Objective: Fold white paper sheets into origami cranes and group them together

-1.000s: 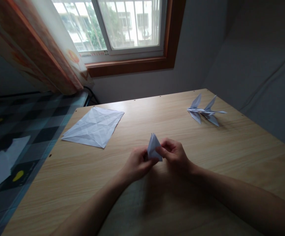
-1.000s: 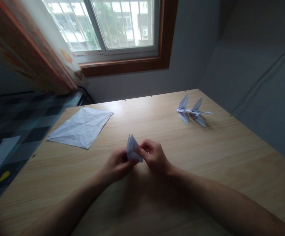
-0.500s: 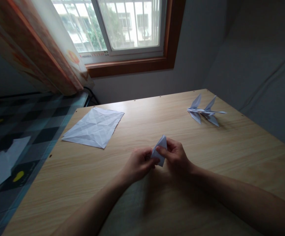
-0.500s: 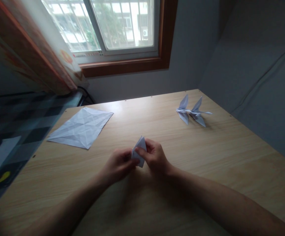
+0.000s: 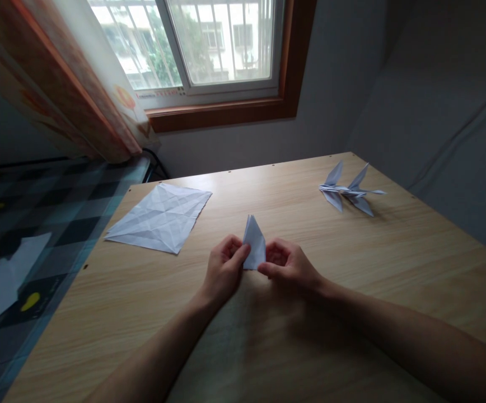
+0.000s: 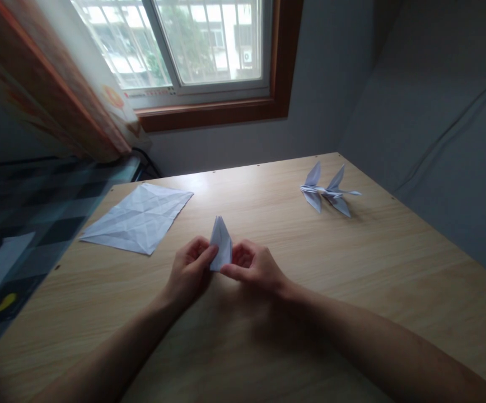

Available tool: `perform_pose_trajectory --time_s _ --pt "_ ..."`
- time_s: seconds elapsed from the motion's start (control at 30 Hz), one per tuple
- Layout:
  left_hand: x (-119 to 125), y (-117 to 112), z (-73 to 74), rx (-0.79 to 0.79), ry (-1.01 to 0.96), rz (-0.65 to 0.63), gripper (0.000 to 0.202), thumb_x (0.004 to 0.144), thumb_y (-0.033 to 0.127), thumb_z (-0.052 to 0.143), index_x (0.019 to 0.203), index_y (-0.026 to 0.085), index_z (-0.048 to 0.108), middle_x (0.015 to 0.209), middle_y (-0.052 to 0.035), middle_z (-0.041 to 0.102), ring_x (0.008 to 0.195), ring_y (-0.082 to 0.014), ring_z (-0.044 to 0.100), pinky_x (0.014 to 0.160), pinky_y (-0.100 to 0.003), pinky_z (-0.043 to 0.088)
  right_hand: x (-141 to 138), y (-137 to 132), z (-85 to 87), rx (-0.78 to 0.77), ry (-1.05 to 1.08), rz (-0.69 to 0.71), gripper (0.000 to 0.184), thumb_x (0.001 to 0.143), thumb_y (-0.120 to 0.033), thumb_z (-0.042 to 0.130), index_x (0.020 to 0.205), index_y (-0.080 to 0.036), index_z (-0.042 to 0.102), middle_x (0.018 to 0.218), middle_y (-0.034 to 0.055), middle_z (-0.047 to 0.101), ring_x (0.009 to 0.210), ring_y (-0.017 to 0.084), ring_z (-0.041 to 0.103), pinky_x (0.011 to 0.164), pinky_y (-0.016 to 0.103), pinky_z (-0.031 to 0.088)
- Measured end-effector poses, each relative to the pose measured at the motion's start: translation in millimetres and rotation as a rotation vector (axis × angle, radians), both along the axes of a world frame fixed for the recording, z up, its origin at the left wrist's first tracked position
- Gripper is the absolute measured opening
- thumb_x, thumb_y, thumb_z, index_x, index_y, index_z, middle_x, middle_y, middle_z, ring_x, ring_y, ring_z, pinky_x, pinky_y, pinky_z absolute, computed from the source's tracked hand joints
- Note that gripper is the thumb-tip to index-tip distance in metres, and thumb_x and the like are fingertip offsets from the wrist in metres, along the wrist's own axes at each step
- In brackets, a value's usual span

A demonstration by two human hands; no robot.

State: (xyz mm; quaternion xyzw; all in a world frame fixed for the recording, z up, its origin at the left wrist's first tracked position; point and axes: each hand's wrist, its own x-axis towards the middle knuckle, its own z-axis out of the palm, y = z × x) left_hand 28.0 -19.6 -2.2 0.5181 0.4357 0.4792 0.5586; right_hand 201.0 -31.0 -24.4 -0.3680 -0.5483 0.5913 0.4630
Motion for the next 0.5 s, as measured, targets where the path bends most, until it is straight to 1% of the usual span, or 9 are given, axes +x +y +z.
perform_pose_trajectory --time_s 0.1,0.2,0.3,0.37,0.43,0.5 --pt "-1 3 -5.7 -0.011 -0.044 0.01 0.036 0.076 0.044 0.072 0.067 0.016 0.052 0.056 0.0044 0.053 0.051 -0.0089 0.046 0.051 -0.021 0.035 0 -2 3.8 -0.021 -0.074 0.009 0.026 0.075 -0.036 0.076 0.081 -0.015 0.062 0.066 -0.0007 0.062 0.055 0.01 0.058 0.051 0.022 0.049" --pt "-1 4 -10.3 -0.022 -0.065 -0.022 0.039 0.078 0.05 0.07 0.067 0.017 0.052 0.056 0.0034 0.054 0.051 -0.0104 0.049 0.051 -0.023 0.037 -1 -3 10.0 -0.077 -0.019 0.035 0.026 0.076 -0.037 0.075 0.079 -0.015 0.061 0.063 -0.0009 0.063 0.051 0.01 0.06 0.047 0.022 0.05" --pt "-2 3 -11.6 -0.03 -0.077 -0.052 0.039 0.078 0.05 0.07 0.069 0.017 0.052 0.058 0.0025 0.056 0.051 -0.011 0.051 0.051 -0.023 0.039 -1 -3 16.0 -0.12 0.024 0.091 0.03 0.072 -0.039 0.078 0.076 -0.016 0.059 0.063 0.0 0.065 0.049 0.011 0.061 0.045 0.022 0.051" --pt "-2 3 -12.1 -0.026 -0.089 -0.061 0.039 0.078 0.049 0.07 0.07 0.017 0.051 0.059 0.002 0.057 0.052 -0.011 0.052 0.052 -0.024 0.04 0 -3 17.5 -0.129 0.037 0.101 0.032 0.07 -0.039 0.079 0.075 -0.016 0.059 0.064 0.0004 0.066 0.048 0.011 0.062 0.044 0.023 0.052" --pt "-1 4 -13.3 -0.019 -0.107 -0.06 0.037 0.079 0.048 0.069 0.074 0.017 0.052 0.062 0.0019 0.058 0.054 -0.0111 0.054 0.053 -0.023 0.041 0 -3 15.7 -0.125 0.046 0.071 0.032 0.07 -0.04 0.079 0.075 -0.016 0.059 0.063 0.0003 0.066 0.047 0.011 0.061 0.044 0.023 0.052" --pt "1 4 -14.3 -0.011 -0.142 -0.041 0.034 0.08 0.046 0.07 0.083 0.018 0.051 0.066 0.0028 0.06 0.055 -0.0109 0.055 0.053 -0.023 0.042 0 -3 11.5 -0.114 0.033 0.005 0.032 0.071 -0.04 0.078 0.075 -0.016 0.058 0.061 -0.0007 0.064 0.046 0.011 0.06 0.042 0.022 0.05"
